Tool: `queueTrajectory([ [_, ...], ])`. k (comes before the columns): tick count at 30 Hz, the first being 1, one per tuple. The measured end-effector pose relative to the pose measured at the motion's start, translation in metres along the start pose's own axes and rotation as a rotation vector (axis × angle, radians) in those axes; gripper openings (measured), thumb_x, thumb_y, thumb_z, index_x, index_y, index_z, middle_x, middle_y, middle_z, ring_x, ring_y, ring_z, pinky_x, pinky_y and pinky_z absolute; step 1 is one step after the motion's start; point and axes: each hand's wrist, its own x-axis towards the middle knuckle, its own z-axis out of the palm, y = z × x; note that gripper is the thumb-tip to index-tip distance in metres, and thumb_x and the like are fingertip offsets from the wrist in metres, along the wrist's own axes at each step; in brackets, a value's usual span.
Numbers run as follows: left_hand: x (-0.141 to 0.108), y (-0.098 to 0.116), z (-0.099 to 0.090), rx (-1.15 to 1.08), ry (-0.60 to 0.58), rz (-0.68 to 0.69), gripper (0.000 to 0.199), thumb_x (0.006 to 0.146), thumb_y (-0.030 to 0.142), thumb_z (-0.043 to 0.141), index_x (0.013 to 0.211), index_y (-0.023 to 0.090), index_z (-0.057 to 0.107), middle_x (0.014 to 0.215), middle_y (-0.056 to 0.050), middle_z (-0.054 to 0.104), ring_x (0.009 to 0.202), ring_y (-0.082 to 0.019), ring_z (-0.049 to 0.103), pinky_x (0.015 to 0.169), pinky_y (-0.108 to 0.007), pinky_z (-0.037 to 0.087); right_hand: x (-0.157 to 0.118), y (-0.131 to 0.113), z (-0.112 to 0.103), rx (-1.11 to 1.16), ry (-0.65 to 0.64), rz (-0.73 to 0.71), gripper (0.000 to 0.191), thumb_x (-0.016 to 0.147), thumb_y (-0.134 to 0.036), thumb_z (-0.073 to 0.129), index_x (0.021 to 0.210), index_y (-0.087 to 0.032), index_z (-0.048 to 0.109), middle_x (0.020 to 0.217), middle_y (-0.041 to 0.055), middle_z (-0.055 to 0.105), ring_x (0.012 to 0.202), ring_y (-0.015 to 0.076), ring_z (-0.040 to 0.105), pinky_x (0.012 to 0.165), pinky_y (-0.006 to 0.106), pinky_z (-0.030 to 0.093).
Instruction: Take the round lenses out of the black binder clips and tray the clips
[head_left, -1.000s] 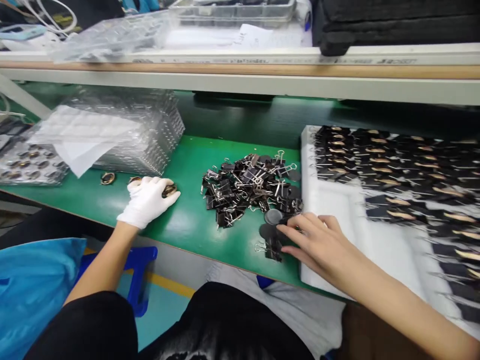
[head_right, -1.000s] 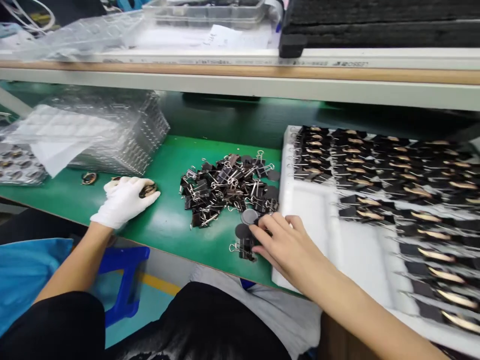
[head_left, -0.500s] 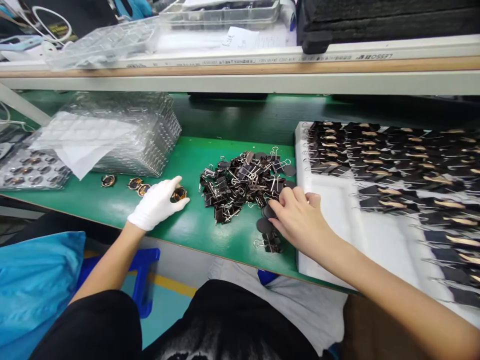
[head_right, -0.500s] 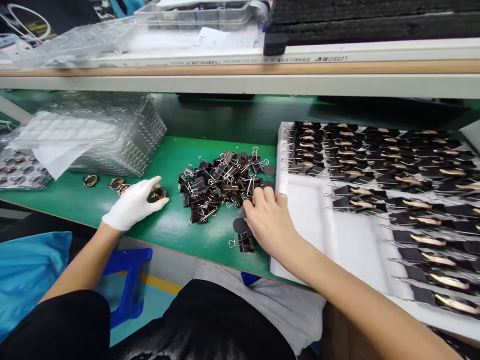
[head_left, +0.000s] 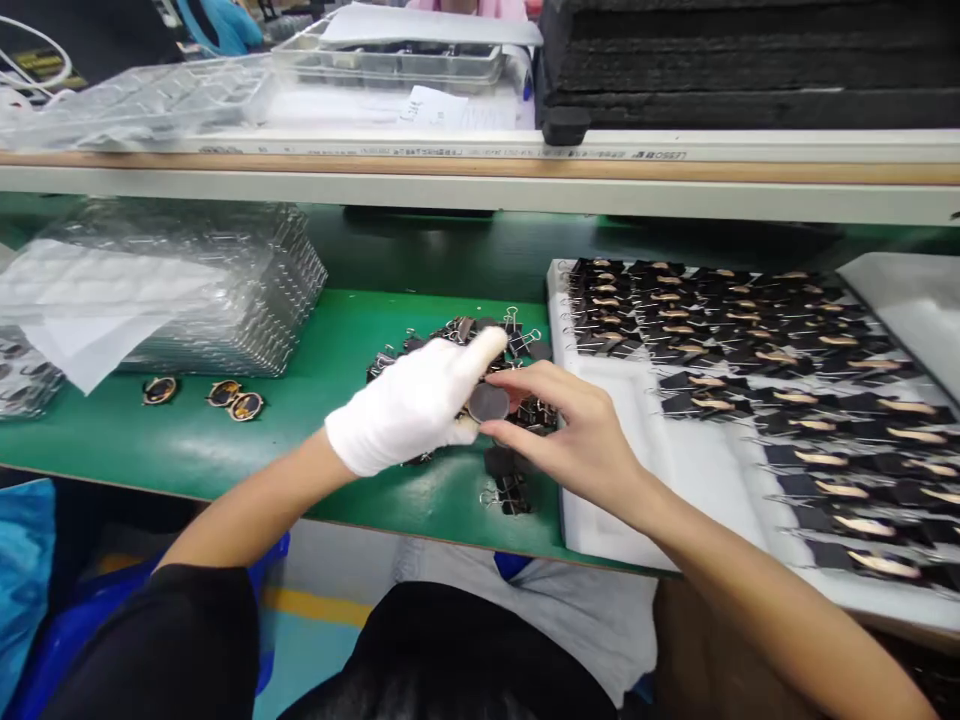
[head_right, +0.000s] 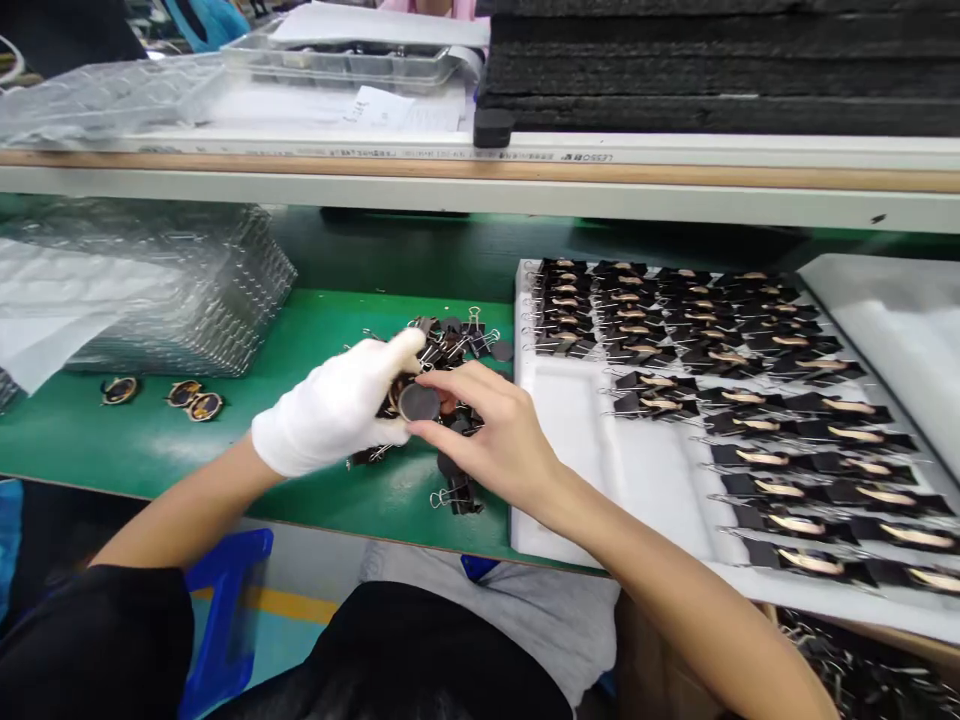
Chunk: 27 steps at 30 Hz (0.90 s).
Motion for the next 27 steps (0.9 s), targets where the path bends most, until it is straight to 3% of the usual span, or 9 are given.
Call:
queueTrajectory([
  [3, 0.019, 0.008, 0.012, 0.04, 0.054, 0.12, 0.084, 0.088, 0.021, 0.068, 0.156, 0.016, 0.019, 0.111, -0.012, 0.07, 0.095, -0.028, 0.07, 0.081, -0.037, 0.056, -0.001, 0.011, -0.003, 0.135, 0.052, 0.18, 0.046, 0.086, -0.029, 0.081, 0.129, -0.027, 0.065, 0.102, 0.005, 0.066, 0.086, 0.0207, 0.065, 0.077, 0.039, 0.059],
  [6, 0.028, 0.009, 0.027, 0.08, 0.111, 0.171, 0.081, 0.09, 0.02, 0.063, 0.156, 0.013, 0.017, 0.111, -0.014, 0.07, 0.096, -0.029, 0.07, 0.08, -0.038, 0.056, -0.001, 0.023, -0.005, 0.456, 0.031, 0.462, 0.062, 0.078, -0.033, 0.086, 0.134, -0.026, 0.06, 0.109, 0.0062, 0.068, 0.088, 0.0196, 0.069, 0.076, 0.036, 0.061],
  [10, 0.035, 0.008, 0.033, 0.034, 0.114, 0.177, 0.067, 0.096, 0.023, 0.061, 0.153, 0.014, 0.027, 0.109, -0.013, 0.071, 0.098, -0.027, 0.07, 0.079, -0.037, 0.056, 0.003, 0.034, -0.005, 0.718, 0.016, 0.68, 0.05, 0.074, -0.038, 0.092, 0.115, -0.019, 0.072, 0.098, 0.0071, 0.077, 0.093, 0.0214, 0.074, 0.087, 0.038, 0.062],
  [13, 0.039, -0.001, 0.024, -0.045, 0.026, 0.139, 0.066, 0.097, 0.039, 0.067, 0.15, 0.013, 0.037, 0.129, -0.018, 0.068, 0.115, -0.029, 0.068, 0.091, -0.039, 0.056, 0.004, 0.039, -0.008, 0.752, 0.126, 0.687, 0.041, 0.072, -0.038, 0.094, 0.105, -0.02, 0.076, 0.094, 0.0057, 0.079, 0.088, 0.0189, 0.073, 0.085, 0.035, 0.061],
  [15, 0.041, -0.012, 0.015, -0.054, -0.022, 0.066, 0.058, 0.098, 0.044, 0.065, 0.146, 0.016, 0.047, 0.131, -0.015, 0.068, 0.113, -0.027, 0.069, 0.09, -0.037, 0.055, 0.004, 0.042, -0.012, 0.795, 0.191, 0.683, 0.039, 0.074, -0.039, 0.093, 0.105, -0.021, 0.077, 0.097, 0.0054, 0.079, 0.086, 0.017, 0.071, 0.077, 0.031, 0.06],
  [19, 0.04, -0.018, 0.009, 0.067, -0.114, 0.024, 0.027, 0.105, 0.038, 0.05, 0.102, 0.021, 0.07, 0.085, -0.003, 0.072, 0.074, -0.02, 0.068, 0.068, -0.035, 0.044, 0.007, 0.048, -0.022, 0.916, 0.277, 0.709, 0.03, 0.082, -0.043, 0.087, 0.103, -0.025, 0.078, 0.108, 0.0044, 0.075, 0.088, 0.0148, 0.066, 0.069, 0.026, 0.056],
  [22, 0.036, 0.003, 0.019, 0.178, -0.13, 0.171, 0.032, 0.104, 0.034, 0.051, 0.078, 0.021, 0.065, 0.07, -0.002, 0.063, 0.067, -0.021, 0.062, 0.067, -0.039, 0.036, 0.01, 0.053, -0.025, 0.944, 0.321, 0.704, 0.025, 0.081, -0.042, 0.087, 0.099, -0.026, 0.078, 0.103, 0.002, 0.073, 0.084, 0.0136, 0.063, 0.067, 0.025, 0.055],
  [25, 0.031, 0.031, 0.041, 0.239, -0.041, 0.224, 0.022, 0.098, 0.039, 0.064, 0.086, 0.02, 0.067, 0.085, -0.006, 0.066, 0.083, -0.025, 0.062, 0.072, -0.042, 0.035, 0.011, 0.056, -0.026, 0.948, 0.314, 0.741, 0.029, 0.08, -0.038, 0.088, 0.104, -0.028, 0.077, 0.102, 0.0017, 0.074, 0.084, 0.0146, 0.064, 0.071, 0.027, 0.056],
  [27, 0.03, 0.042, 0.056, 0.242, 0.012, 0.233, 0.014, 0.092, 0.032, 0.071, 0.088, 0.02, 0.068, 0.089, -0.007, 0.067, 0.088, -0.025, 0.06, 0.076, -0.043, 0.036, 0.01, 0.055, -0.026, 0.923, 0.288, 0.753, 0.029, 0.081, -0.039, 0.087, 0.106, -0.028, 0.076, 0.105, 0.0023, 0.075, 0.088, 0.0162, 0.066, 0.076, 0.031, 0.057],
])
